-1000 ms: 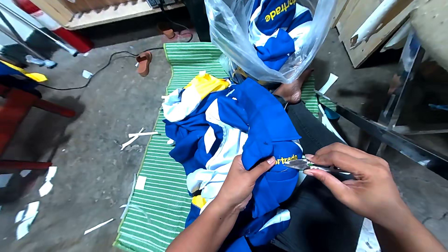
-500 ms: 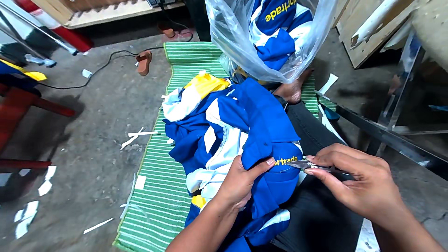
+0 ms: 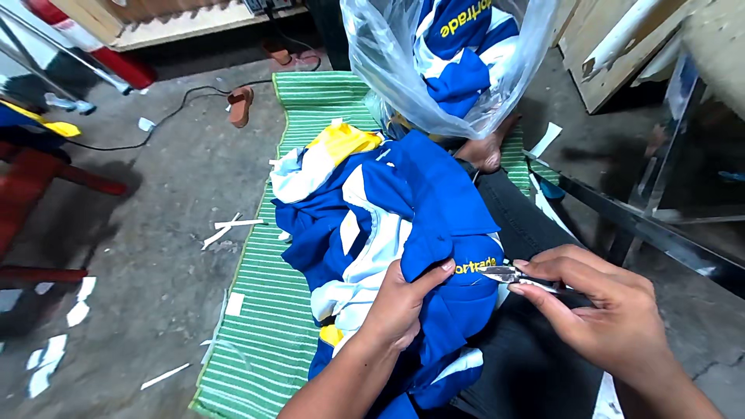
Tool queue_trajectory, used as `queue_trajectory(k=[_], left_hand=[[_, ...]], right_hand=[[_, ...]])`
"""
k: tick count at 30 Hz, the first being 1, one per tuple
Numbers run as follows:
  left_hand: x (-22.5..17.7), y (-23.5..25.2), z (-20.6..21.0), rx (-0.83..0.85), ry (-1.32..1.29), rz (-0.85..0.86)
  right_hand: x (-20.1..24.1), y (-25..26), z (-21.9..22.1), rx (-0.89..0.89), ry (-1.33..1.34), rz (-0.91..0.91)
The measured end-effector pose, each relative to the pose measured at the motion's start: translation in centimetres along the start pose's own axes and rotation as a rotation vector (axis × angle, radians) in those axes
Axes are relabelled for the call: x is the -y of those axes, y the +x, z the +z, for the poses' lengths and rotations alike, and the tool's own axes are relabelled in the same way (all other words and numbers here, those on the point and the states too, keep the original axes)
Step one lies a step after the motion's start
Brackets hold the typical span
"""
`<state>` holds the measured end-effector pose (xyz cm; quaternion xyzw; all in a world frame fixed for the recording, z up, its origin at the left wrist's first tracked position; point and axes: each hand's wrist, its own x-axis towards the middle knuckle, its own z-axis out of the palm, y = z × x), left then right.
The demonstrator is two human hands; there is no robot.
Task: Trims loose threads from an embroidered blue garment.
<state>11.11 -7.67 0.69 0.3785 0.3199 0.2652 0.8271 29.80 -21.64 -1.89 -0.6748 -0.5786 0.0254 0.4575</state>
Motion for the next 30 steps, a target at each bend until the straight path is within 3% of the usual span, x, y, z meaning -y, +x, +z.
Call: queue_trajectory(k=[16, 20, 25, 30], left_hand=[[-0.2, 0.2, 0.1, -0.027, -0.004, -0.042], [-0.2, 0.0, 0.2, -0.027, -0.007, -0.015], [0.1, -0.2, 0.5, -0.028, 0.013, 0.058], [0.3, -0.3, 0.7, -0.026, 0.033, 0.094]], right_hand=[[-0.4, 0.3, 0.0, 0.031, 0.018, -0.003], [0.2, 0.1, 0.0, -0.045, 0.049, 0.041], [1.8, -1.2, 1.0, -0.194, -0.161, 0.047], [2.2, -1.8, 1.6, -0.222, -0.215, 0.056]])
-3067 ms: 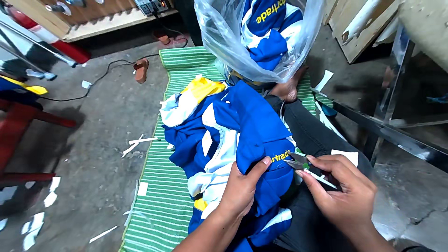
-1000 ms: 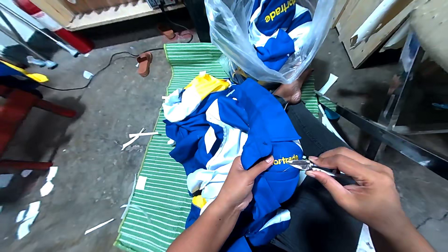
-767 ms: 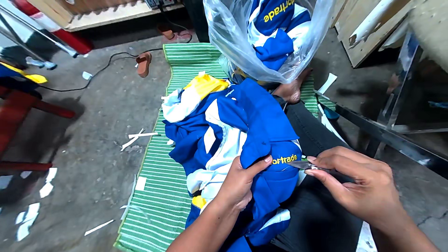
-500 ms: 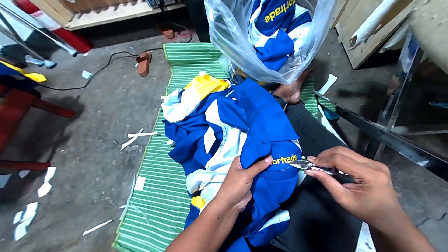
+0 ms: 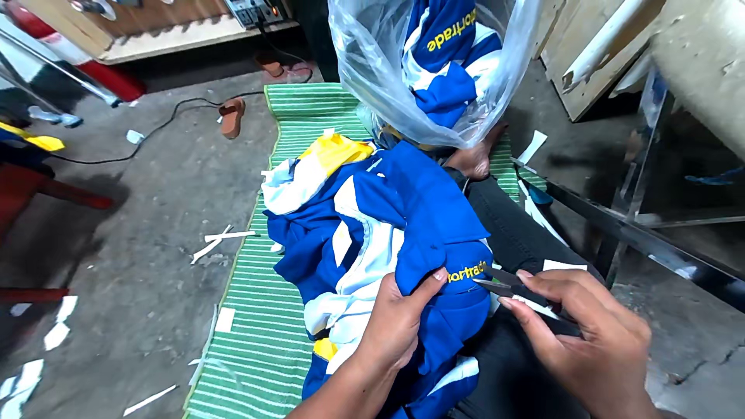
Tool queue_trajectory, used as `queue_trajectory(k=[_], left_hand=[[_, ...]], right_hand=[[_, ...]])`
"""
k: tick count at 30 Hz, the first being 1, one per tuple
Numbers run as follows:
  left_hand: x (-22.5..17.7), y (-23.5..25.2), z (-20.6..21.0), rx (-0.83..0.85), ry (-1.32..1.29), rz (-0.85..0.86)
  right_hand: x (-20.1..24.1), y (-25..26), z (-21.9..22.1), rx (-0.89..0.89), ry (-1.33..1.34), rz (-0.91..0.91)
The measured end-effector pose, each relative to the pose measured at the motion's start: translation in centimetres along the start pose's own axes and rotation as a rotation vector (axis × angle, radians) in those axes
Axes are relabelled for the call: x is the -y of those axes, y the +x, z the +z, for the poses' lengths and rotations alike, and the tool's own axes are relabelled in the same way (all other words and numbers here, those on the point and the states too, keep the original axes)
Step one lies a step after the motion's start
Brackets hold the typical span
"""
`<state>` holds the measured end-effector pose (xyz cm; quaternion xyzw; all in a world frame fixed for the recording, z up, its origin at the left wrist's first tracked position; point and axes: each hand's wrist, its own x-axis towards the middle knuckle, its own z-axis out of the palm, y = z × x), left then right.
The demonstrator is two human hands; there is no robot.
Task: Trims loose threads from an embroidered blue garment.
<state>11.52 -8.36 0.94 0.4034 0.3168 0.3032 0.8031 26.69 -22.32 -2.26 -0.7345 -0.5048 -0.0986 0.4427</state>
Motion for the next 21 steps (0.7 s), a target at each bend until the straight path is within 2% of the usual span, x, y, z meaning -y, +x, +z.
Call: queue_trajectory(k=[10, 17, 21], left_hand=[[0.4, -0.1, -0.1, 0.006, 0.001, 0.02], [0.4, -0.3, -0.1, -0.025, -0.015, -0.019], [1.0, -0.3, -0.3, -0.017, -0.009, -0.013]], right_hand=[[-0.1, -0.3, 0.6, -0.038, -0.021, 0.005], [-0.4, -0.8, 1.8, -0.022, 0.262, 0.125], [-0.7, -0.8, 1.9, -0.033, 0.167, 0.076]])
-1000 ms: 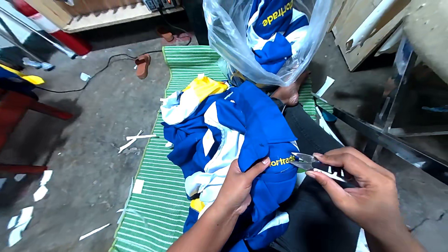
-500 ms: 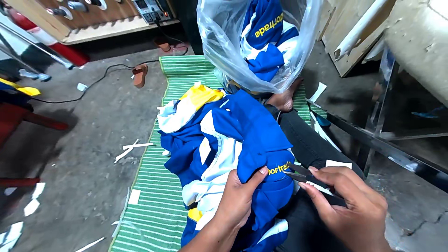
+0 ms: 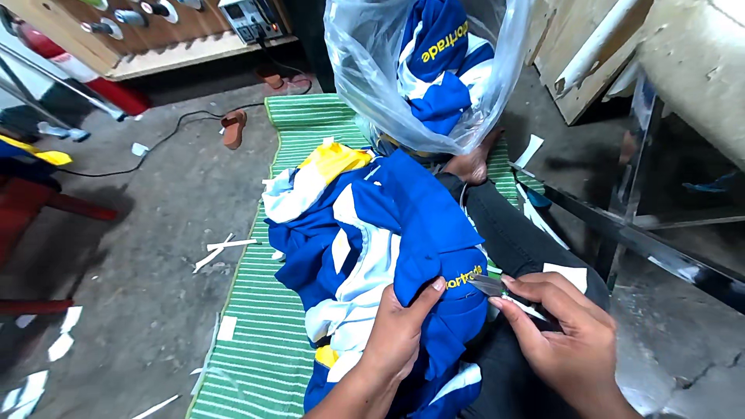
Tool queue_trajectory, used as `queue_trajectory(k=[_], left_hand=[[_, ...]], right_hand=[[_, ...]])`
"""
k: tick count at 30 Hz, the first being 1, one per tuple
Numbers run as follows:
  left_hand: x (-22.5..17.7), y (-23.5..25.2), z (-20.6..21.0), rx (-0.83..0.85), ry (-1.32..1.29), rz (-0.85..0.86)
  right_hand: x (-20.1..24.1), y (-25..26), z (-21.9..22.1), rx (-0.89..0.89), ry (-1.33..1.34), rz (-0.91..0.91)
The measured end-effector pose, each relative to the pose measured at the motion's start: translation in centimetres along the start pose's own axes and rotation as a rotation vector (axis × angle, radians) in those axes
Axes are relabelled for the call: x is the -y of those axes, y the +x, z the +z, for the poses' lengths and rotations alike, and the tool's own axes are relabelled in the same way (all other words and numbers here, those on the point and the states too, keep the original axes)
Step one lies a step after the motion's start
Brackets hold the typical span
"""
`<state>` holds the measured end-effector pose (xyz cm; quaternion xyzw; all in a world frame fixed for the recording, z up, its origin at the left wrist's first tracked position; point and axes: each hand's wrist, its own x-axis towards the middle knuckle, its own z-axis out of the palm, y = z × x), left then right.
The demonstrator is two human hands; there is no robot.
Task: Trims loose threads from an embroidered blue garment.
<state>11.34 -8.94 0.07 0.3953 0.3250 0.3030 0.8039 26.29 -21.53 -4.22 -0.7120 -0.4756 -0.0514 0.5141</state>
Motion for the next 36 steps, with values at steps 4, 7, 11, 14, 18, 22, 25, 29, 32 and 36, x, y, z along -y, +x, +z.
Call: queue_trajectory(k=[4, 7, 11, 14, 18, 22, 25, 29, 32, 36], left_hand=[[-0.2, 0.2, 0.0, 0.003, 0.017, -0.021], [-0.5, 0.2, 0.2, -0.012, 0.002, -0.048], [-0.6, 0.5, 0.3, -0.014, 0.002, -0.046], [-0.5, 0.6, 0.2, 0.008, 0.014, -0.029], [-0.7, 0.7, 0.1, 0.023, 0.028, -0.034], [-0.8, 0.8, 0.0, 0.029, 0.019, -0.061], [-0.9, 0.9, 0.1, 0.018, 0.016, -0.084], [-0.8, 0.8, 0.1, 0.017, 0.01, -0.083], [-0.9, 0.7, 0.2, 0.003, -0.011, -0.089], [-0.9, 0.5, 0.5, -0.027, -0.019, -0.069]], right_hand=[[-0.4, 0.5, -0.4, 0.064, 0.016, -0.035], [-0.5, 1.3, -1.3, 0.175, 0.196, 0.018], [-0.9, 2.2, -2.2, 0.215, 0.163, 0.014], [-1.0, 2.7, -2.3, 0.245, 0.09, -0.03], [-1.0, 3.4, -2.5, 0.279, -0.003, -0.103], [-0.9, 3.7, -2.7, 0.287, -0.059, -0.153], [-0.8, 3.8, -2.8, 0.3, -0.071, -0.168], [-1.1, 3.9, -2.8, 0.315, -0.055, -0.151], [-0.9, 3.5, -2.6, 0.274, -0.04, -0.126], [-0.1, 2.5, -2.3, 0.138, -0.073, -0.117]])
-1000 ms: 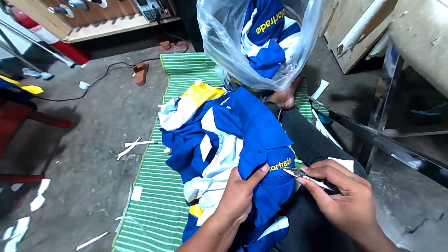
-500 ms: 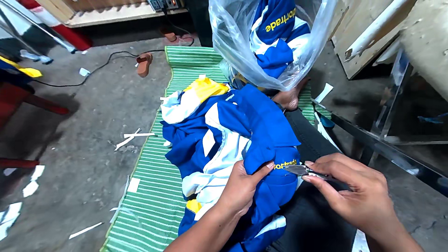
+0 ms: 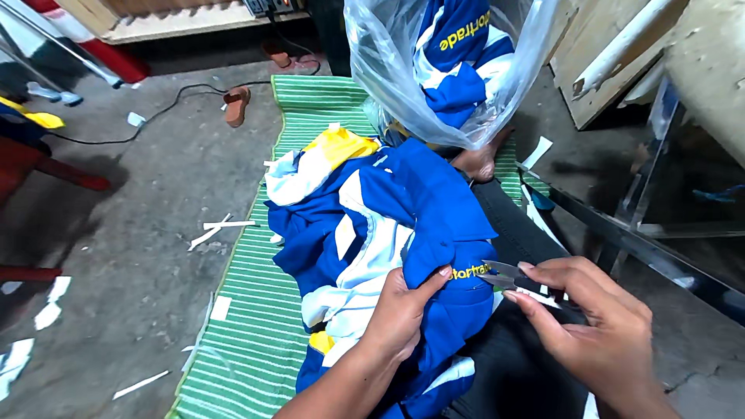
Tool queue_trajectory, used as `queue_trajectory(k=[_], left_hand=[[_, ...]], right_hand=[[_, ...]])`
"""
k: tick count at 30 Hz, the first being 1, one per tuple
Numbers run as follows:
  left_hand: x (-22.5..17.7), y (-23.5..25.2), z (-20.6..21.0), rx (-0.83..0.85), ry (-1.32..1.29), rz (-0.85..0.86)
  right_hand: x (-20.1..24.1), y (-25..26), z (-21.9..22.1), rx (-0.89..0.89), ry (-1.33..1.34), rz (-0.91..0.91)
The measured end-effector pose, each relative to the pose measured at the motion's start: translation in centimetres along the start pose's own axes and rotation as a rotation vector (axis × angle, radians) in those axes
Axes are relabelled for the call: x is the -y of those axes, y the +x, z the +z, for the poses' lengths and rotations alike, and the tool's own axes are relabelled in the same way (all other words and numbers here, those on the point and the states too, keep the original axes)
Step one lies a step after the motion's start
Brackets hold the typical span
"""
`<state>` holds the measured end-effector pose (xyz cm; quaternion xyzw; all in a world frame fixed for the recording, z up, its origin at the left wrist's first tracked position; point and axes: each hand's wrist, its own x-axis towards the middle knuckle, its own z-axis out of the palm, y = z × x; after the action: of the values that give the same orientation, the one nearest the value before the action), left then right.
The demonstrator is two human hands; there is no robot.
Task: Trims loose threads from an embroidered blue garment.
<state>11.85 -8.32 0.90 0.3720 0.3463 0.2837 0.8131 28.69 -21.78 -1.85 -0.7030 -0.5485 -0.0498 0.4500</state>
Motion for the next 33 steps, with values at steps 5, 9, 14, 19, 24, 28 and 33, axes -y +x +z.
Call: queue_trajectory(k=[5, 9, 14, 19, 24, 28, 33], left_hand=[[0.3, 0.0, 0.0, 0.016, 0.003, 0.019], [0.4, 0.0, -0.1, 0.023, 0.006, 0.039], [0.4, 0.0, -0.2, 0.013, 0.015, 0.053], [0.6, 0.0, -0.3, 0.028, 0.002, 0.048], [0.7, 0.0, -0.3, 0.02, 0.019, 0.045], [0.8, 0.0, -0.4, 0.034, 0.02, 0.034], [1.0, 0.0, -0.7, 0.031, 0.012, 0.025]], right_hand=[[0.4, -0.6, 0.3, -0.037, -0.097, -0.014], [0.6, -0.6, 0.4, -0.042, -0.141, -0.024], [0.3, -0.8, 1.2, -0.065, -0.038, 0.01], [0.1, -0.8, 1.3, -0.066, -0.022, 0.021], [0.1, -0.7, 1.2, -0.056, -0.038, 0.002], [-0.1, -0.9, 1.8, -0.025, 0.117, 0.058], [-0.2, -1.0, 2.2, -0.03, 0.175, 0.09]])
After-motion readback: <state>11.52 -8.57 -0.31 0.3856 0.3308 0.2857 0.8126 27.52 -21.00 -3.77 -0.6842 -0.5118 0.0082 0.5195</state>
